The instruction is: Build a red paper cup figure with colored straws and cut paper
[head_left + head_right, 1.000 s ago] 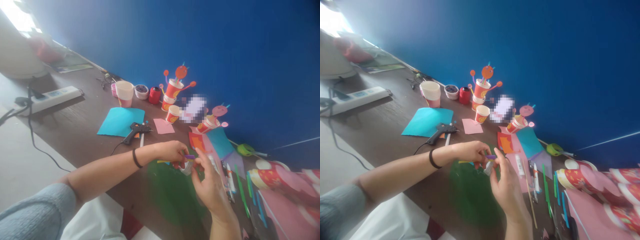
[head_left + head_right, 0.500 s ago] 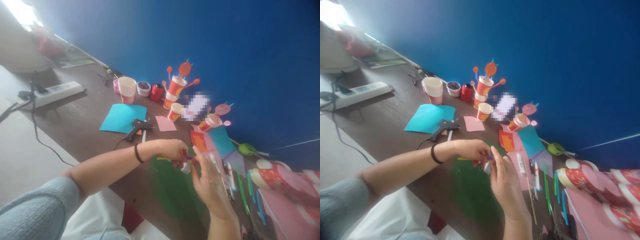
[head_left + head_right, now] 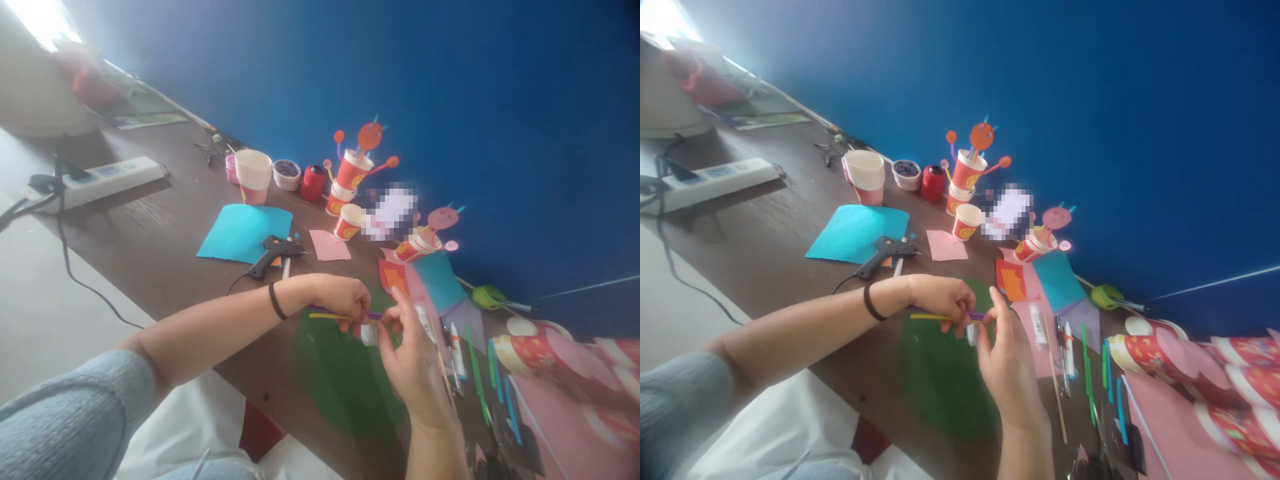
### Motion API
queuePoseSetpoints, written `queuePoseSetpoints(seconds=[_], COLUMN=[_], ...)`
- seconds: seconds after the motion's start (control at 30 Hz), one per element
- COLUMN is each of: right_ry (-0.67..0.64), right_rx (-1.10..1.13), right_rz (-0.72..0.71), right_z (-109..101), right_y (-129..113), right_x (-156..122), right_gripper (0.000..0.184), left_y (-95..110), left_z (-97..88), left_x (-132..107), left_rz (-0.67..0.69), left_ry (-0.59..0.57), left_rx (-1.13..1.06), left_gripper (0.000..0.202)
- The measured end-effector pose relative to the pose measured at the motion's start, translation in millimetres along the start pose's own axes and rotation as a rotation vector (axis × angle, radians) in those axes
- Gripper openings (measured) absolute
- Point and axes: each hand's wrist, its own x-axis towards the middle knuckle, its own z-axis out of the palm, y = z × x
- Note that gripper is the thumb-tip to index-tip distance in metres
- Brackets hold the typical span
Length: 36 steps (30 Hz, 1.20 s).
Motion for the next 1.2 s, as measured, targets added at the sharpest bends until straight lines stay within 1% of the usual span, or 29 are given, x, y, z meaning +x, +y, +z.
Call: queuePoseSetpoints(seconds=[0.13, 0.23, 0.33, 0.43, 0.53, 0.67, 0.73, 0.83, 1.0, 1.1, 1.2], right_ry=[0.008, 0.031, 0.047, 0.044, 0.023, -0.065, -0.103, -0.125, -0.168, -0.174, -0.158], right_rx=[0.052, 0.081, 0.086, 0.147, 0.28, 0.541, 0.635, 0.702, 0.684, 0.704, 0.73], right_rz=[0.104, 0.155, 0.189, 0.249, 0.316, 0.424, 0.46, 0.483, 0.469, 0.469, 0.49], right_z=[2.6, 4.2, 5.7, 5.9, 4.6, 2.8, 2.6, 2.3, 1.9, 3.5, 5.8], right_y=[-4.6, -6.6, -5.0, -1.2, 1.6, 1.9, 2.0, 3.0, 5.2, 6.0, 6.7], right_x=[1.2, 1.2, -0.1, -0.7, 1.0, 4.7, 5.9, 6.5, 5.1, 3.8, 3.1], right_gripper=[0.056, 0.056, 0.055, 0.056, 0.055, 0.051, 0.048, 0.043, 0.035, 0.034, 0.032], left_y=[3.9, 8.0, 11.0, 12.2, 11.9, 9.1, 7.0, 5.4, 7.5, 8.3, 9.4], left_z=[1.2, 2.9, 4.6, 5.5, 4.7, 2.2, 1.0, -0.1, 1.7, 3.0, 2.2], left_x=[-1.1, -2.6, -3.9, -4.8, -5.2, -4.7, -4.1, -3.6, -3.7, -2.9, -3.2], left_rz=[-0.013, -0.019, -0.015, -0.005, -0.001, 0.027, 0.038, 0.05, 0.04, 0.005, 0.004], left_ry=[0.006, 0.02, 0.031, 0.035, 0.017, -0.016, -0.04, -0.059, -0.081, -0.079, -0.053], left_rx=[0.02, 0.038, 0.079, 0.092, 0.075, 0.063, 0.045, 0.022, 0.075, 0.073, 0.102], left_gripper=[0.01, 0.009, 0.01, 0.012, 0.012, 0.012, 0.014, 0.015, 0.011, 0.008, 0.01])
